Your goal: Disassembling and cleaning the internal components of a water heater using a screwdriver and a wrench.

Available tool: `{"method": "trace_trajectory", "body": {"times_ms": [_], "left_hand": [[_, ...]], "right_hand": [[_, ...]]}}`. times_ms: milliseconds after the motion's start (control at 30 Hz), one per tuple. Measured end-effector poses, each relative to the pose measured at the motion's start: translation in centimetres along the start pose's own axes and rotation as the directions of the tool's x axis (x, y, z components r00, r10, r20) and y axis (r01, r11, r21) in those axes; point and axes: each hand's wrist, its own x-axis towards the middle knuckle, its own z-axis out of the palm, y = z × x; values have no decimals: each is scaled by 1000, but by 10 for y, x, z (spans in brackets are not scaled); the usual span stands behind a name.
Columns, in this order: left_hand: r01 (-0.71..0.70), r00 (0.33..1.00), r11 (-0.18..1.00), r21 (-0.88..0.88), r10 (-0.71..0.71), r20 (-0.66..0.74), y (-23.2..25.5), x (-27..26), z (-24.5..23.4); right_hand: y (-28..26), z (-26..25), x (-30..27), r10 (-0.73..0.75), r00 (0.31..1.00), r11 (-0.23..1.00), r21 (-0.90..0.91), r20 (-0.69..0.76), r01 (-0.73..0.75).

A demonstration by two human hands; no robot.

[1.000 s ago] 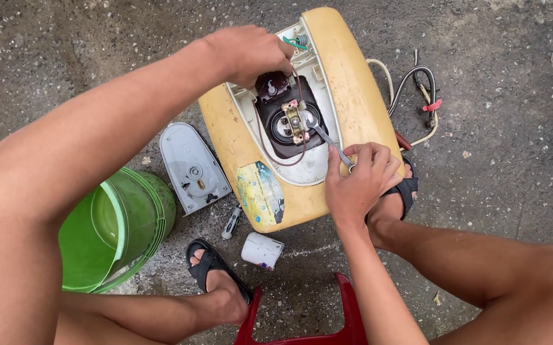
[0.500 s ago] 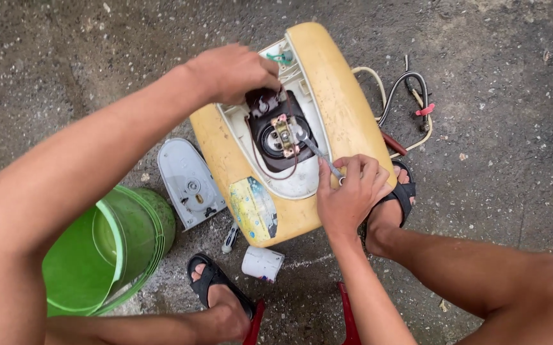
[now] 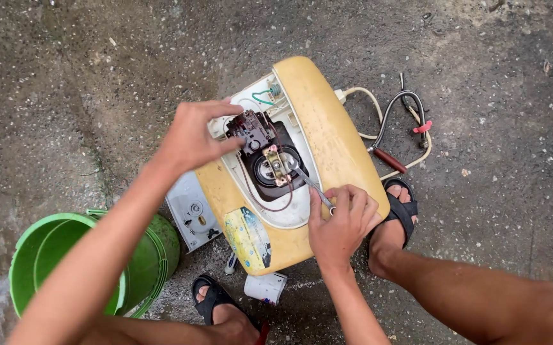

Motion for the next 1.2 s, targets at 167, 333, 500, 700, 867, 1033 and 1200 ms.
{"method": "trace_trajectory", "body": {"times_ms": [167, 333, 500, 700, 867, 1033, 1200], "left_hand": [[151, 978, 841, 520, -203, 44, 36, -5, 23], [111, 982, 722, 683, -184, 35, 5, 7, 57], [95, 987, 740, 666, -156, 32, 2, 20, 67], [112, 987, 817, 566, -156, 29, 7, 24, 59], [142, 979, 853, 502, -195, 53, 10, 29, 52], [132, 968, 880, 457, -213, 132, 17, 34, 38], [75, 972, 896, 437, -163, 167, 17, 33, 37]], "right_hand": [[-5, -7, 3, -1, 1000, 1000, 9, -2, 1], [-4, -5, 2, -6, 1000, 1000, 4, -3, 6], [-8, -11, 5, -8, 1000, 1000, 19, -4, 8], [-5, -6, 3, -1, 1000, 1000, -2, -14, 1], [-6, -9, 6, 3, 1000, 1000, 8, -15, -3], [-5, -9, 5, -5, 1000, 1000, 21, -17, 5], [-5, -9, 4, -20, 1000, 999, 36, -22, 21]]}}
